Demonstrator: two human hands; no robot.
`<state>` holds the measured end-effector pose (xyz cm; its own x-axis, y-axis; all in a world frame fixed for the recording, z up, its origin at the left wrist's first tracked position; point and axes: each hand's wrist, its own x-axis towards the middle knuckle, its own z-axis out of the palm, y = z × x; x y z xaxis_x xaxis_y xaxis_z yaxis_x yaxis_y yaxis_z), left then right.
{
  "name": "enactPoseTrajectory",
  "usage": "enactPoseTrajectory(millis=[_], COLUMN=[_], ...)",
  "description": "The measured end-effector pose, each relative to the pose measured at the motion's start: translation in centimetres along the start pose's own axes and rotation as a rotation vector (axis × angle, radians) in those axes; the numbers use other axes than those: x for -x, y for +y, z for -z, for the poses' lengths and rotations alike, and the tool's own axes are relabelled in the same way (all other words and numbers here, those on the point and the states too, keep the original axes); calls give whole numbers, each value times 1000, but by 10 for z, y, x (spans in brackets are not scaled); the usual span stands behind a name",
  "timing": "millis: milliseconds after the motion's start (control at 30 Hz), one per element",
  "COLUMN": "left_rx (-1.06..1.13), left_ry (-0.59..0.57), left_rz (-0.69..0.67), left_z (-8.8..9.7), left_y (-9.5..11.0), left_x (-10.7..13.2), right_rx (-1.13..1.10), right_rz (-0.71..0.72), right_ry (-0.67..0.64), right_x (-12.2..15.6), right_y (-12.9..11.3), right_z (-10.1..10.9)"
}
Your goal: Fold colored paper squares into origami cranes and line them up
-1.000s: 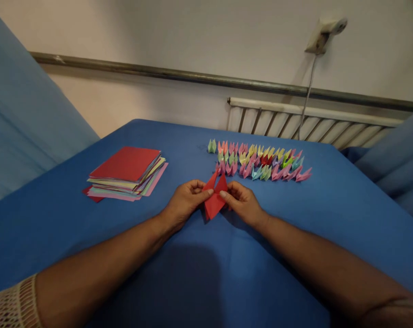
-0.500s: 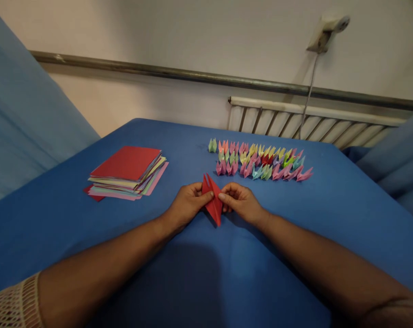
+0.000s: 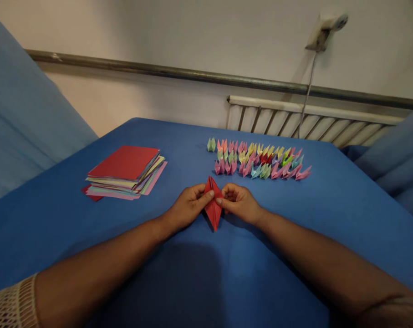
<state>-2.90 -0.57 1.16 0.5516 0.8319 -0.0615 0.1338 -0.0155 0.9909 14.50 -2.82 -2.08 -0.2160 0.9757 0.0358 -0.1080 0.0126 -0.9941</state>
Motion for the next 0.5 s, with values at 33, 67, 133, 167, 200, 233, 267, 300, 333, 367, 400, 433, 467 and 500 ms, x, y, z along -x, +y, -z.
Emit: enactPoseTrajectory(millis=[33,67,133,167,200,233,267,300,333,367,400,433,467,500], left_rx=[-28,-45,-37,-22,-8,0,0,-8,-24,-47,-70,-89,-99,-102], left_ry=[6,8,-3,-13,-31,-58,-89,-122,-156,-184,-207,-224,-241,-260], left_rz=[-7,-12,-19,-20,-19,-15,-8,-1,5,12,23,33,43,53], left_z=[0,-1,-2,-2,-2,-3,-3,-3,-3,-3,-2,-2,-1,0], left_y=[1,1,2,1,1,1,1,2,2,3,4,5,5,5], left_x=[0,1,0,0,0,0,0,0,1,2,3,3,4,4], right_rx=[1,4,15,21,26,26,22,14,5,-5,-14,-19,-20,-16], right_rz=[-2,-2,2,6,11,17,24,31,41,50,58,63,67,71], right_ry=[-2,-4,-19,-32,-45,-56,-62,-63,-59,-53,-47,-43,-37,-30], right_x=[0,0,0,1,2,2,3,4,4,4,4,4,4,4], right_y=[0,1,1,0,0,-1,-2,-3,-4,-4,-5,-5,-5,-6], right_z=[0,0,1,2,3,3,4,4,4,4,4,4,4,5])
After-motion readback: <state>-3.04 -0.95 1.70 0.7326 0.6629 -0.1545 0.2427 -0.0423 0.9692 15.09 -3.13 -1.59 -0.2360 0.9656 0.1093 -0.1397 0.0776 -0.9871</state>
